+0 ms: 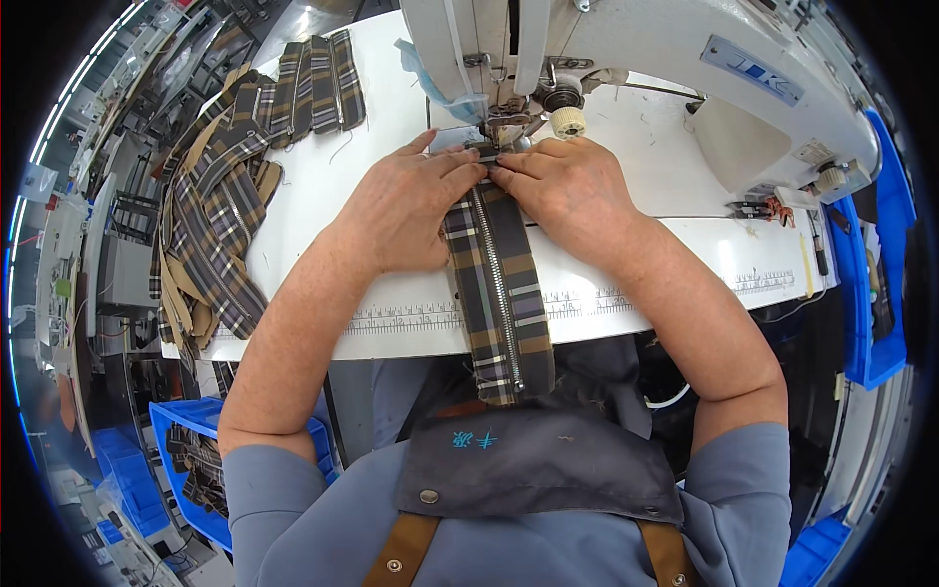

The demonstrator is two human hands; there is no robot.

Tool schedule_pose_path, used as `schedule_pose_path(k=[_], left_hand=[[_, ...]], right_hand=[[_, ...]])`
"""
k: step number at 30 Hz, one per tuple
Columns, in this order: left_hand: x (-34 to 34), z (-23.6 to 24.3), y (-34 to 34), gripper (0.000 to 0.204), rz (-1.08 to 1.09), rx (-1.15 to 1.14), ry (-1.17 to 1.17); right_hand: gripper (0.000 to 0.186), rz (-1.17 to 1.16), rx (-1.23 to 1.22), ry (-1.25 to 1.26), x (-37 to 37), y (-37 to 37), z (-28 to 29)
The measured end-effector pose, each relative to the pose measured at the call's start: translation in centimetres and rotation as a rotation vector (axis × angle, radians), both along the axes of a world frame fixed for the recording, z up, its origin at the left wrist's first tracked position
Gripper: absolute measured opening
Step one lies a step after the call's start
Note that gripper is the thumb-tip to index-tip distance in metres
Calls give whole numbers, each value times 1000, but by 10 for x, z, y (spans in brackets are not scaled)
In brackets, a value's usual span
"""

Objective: The worker is using an industrial sewing machine to join pieces of fabric together.

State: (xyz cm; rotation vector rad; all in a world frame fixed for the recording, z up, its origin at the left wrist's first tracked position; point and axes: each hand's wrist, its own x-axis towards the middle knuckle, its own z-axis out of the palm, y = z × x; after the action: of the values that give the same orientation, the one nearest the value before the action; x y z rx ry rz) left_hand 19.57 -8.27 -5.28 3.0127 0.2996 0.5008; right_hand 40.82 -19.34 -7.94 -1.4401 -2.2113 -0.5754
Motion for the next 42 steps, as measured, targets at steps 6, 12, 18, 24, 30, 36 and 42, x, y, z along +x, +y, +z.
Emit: schedule_pose_path(k=[6,12,18,24,30,36,42], left_hand=[[-13,6,-6,58,-20,-135,56],[-22,-4,-18,57,27,-335,24],[-15,-14,-29,60,116,-223,-28],[-14,-15,-28,55,57,-212,-47],[-14,-17,-27,54,60,-244,-58],[-13,-15,-28,52,69,-288,-68],[-9,-19,-20,40,70,-357,-123]], right_hand=[[28,24,-56,117,0,-5,7],[33,10,-97,173,0,-7,10],[38,8,-103,177,1,-7,10],[39,10,-91,175,1,-6,10],[39,2,-88,161,-1,-6,10],[38,1,-85,160,-1,-6,10],[35,4,-81,178,-2,-6,11]])
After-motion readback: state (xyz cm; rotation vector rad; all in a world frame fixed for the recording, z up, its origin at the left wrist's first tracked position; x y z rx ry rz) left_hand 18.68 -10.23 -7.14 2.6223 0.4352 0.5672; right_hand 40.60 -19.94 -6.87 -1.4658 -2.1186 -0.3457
